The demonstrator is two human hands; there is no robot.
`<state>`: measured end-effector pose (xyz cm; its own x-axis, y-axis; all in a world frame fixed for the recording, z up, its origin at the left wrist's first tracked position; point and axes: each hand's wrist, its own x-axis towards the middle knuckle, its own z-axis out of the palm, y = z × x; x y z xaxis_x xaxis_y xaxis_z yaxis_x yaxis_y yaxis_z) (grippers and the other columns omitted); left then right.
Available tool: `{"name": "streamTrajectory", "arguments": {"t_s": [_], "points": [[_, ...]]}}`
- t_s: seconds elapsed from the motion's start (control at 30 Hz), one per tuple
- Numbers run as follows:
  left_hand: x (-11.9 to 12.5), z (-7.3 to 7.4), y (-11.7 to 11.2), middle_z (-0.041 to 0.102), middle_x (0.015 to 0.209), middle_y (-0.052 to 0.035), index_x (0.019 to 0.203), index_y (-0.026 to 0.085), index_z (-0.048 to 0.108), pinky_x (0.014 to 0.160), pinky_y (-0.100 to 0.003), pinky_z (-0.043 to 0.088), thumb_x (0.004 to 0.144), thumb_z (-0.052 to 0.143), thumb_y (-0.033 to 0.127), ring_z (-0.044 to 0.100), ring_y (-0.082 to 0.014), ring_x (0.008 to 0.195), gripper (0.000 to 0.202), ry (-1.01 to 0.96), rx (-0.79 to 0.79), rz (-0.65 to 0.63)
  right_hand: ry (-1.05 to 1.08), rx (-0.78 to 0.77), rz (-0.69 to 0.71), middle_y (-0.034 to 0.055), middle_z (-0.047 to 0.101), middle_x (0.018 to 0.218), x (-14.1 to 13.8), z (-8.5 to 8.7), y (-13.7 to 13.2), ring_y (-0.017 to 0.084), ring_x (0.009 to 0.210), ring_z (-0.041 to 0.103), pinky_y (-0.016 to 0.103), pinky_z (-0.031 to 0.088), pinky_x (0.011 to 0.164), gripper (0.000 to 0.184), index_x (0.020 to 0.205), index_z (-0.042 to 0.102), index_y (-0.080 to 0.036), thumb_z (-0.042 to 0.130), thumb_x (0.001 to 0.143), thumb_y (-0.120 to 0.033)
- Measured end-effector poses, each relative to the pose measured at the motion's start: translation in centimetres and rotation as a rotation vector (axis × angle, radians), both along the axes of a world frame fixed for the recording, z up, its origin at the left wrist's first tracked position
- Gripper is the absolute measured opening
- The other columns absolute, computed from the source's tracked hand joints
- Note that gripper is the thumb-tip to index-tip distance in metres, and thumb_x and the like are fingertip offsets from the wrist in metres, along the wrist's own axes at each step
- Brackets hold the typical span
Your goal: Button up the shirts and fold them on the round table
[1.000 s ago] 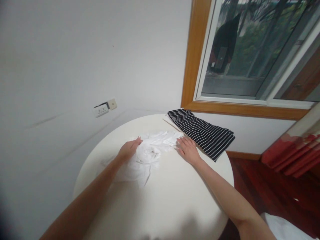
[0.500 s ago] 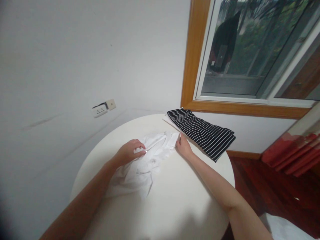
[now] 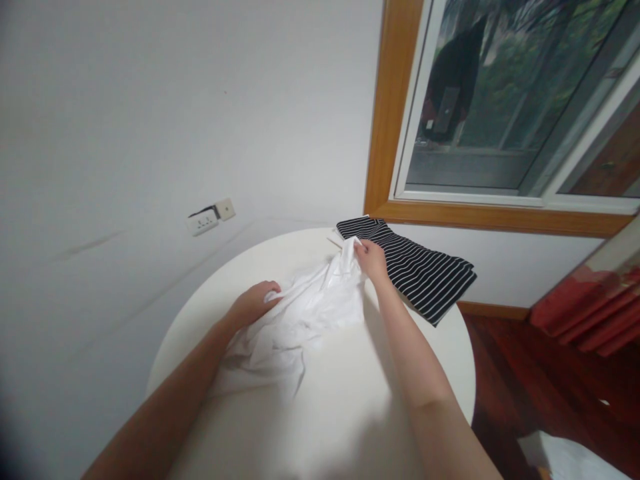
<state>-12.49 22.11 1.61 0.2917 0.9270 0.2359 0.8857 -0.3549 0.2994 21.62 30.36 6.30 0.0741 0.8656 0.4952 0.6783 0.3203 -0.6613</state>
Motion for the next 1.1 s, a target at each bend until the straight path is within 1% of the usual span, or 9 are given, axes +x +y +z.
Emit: {"name": "streamTrajectory", "arguments": {"t_s": [0.13,0.27,0.4,0.53,0.63,0.77,0.87,0.97,1.1], "points": [[-0.5,0.9,-0.3,0.063,0.092,-0.0033,0.087,0.022,0.056,0.076,-0.029,0.043,0.088,0.04,0.047,0.058,-0.0196,0.086,0.03,0.01,0.048,0.075,-0.142,-0.026,-0.024,0.0051,0.072,0.095,0.6,1.2,-1.1,0.021,0.087,0.063,0.026,0.042,0.076,0.029,0.097,0.073,-0.022,0.05,0.084,-0.034],[-1.4,1.7,-0.3,0.059,0.078,-0.001,0.084,0.022,0.051,0.066,-0.027,0.04,0.09,0.037,0.043,0.055,-0.0174,0.07,0.026,-0.099,0.161,0.233,-0.211,-0.055,0.004,0.0058,0.072,0.09,2.1,1.8,-1.6,0.021,0.086,0.063,0.026,0.043,0.073,0.027,0.091,0.074,-0.02,0.052,0.083,-0.034],[-2.7,2.2,0.0,0.056,0.071,0.0009,0.084,0.022,0.05,0.062,-0.026,0.039,0.089,0.041,0.041,0.051,-0.0151,0.062,0.022,-0.265,0.291,0.377,0.005,-0.263,0.166,0.0028,0.07,0.074,3.7,2.1,-1.7,0.018,0.069,0.062,0.023,0.044,0.06,0.029,0.083,0.071,-0.016,0.054,0.08,-0.039],[-4.4,2.3,0.6,0.057,0.075,0.0012,0.083,0.021,0.052,0.069,-0.025,0.043,0.086,0.047,0.041,0.052,-0.0136,0.065,0.021,-0.419,0.397,0.454,0.274,-0.447,0.31,0.0021,0.069,0.068,4.3,2.2,-1.9,0.015,0.058,0.06,0.022,0.044,0.052,0.032,0.081,0.068,-0.015,0.062,0.074,-0.045],[-6.4,1.8,1.1,0.06,0.082,-0.0009,0.083,0.02,0.052,0.073,-0.026,0.045,0.085,0.048,0.041,0.056,-0.015,0.075,0.021,-0.491,0.46,0.539,0.454,-0.447,0.33,0.003,0.071,0.073,4.3,2.2,-1.7,0.015,0.059,0.062,0.023,0.047,0.054,0.032,0.087,0.068,-0.015,0.068,0.071,-0.043],[-9.4,0.6,1.3,0.06,0.086,-0.0034,0.086,0.02,0.052,0.077,-0.028,0.047,0.085,0.047,0.041,0.058,-0.0178,0.084,0.022,-0.456,0.494,0.661,0.623,-0.447,0.361,0.0042,0.072,0.076,4.2,1.6,-1.2,0.016,0.062,0.064,0.025,0.05,0.058,0.032,0.088,0.067,-0.015,0.073,0.068,-0.039],[-10.9,-0.4,1.0,0.061,0.084,-0.0023,0.089,0.018,0.053,0.074,-0.029,0.048,0.086,0.046,0.037,0.06,-0.016,0.072,0.021,-0.476,0.449,0.724,0.658,-0.51,0.344,0.0043,0.071,0.073,4.1,0.7,-0.7,0.015,0.059,0.063,0.025,0.05,0.055,0.028,0.086,0.066,-0.015,0.073,0.068,-0.036],[-11.6,-1.0,0.8,0.062,0.078,-0.0009,0.096,0.017,0.054,0.068,-0.029,0.05,0.087,0.043,0.034,0.06,-0.0137,0.059,0.022,-0.565,0.344,0.766,0.699,-0.513,0.295,0.0032,0.07,0.071,3.7,-0.2,-0.3,0.014,0.057,0.062,0.024,0.05,0.054,0.023,0.084,0.065,-0.015,0.072,0.07,-0.032],[-10.7,-0.6,1.2,0.067,0.095,-0.0085,0.1,0.016,0.059,0.08,-0.033,0.051,0.088,0.041,0.037,0.064,-0.0198,0.084,0.03,-0.455,0.368,0.695,0.829,-0.455,0.261,0.001,0.07,0.074,2.6,-0.4,-0.1,0.014,0.063,0.063,0.025,0.052,0.06,0.029,0.099,0.063,-0.018,0.07,0.072,-0.023]]}}
